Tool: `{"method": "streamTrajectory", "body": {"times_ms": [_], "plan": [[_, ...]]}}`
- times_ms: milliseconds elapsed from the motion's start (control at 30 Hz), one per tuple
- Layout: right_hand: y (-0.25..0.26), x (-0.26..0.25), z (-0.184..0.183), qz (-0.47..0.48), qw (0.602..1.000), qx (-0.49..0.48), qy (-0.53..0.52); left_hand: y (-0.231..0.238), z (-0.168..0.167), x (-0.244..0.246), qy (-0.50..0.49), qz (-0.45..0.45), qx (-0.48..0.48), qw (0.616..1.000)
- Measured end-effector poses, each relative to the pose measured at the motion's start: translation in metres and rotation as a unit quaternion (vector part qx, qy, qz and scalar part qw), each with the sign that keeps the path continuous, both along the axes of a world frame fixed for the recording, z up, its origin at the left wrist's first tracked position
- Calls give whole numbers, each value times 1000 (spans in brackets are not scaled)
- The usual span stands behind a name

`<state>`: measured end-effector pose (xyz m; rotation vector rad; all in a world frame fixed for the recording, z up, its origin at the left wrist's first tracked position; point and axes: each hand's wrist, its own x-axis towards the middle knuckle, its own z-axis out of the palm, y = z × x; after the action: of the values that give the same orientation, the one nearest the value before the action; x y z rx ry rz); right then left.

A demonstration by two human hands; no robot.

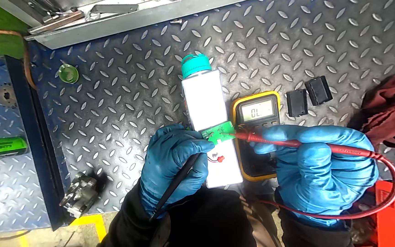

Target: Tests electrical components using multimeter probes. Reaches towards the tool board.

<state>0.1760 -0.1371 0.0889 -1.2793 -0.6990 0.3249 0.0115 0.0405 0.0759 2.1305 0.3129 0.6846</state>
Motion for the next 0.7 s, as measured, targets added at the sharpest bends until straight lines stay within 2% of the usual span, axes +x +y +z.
{"method": "streamTrajectory", "body": {"times_ms": [700], "plan": [[-4,8,4,-20,1000,7,-19,0,-1,0,-4,-1,-1,1000]]}}
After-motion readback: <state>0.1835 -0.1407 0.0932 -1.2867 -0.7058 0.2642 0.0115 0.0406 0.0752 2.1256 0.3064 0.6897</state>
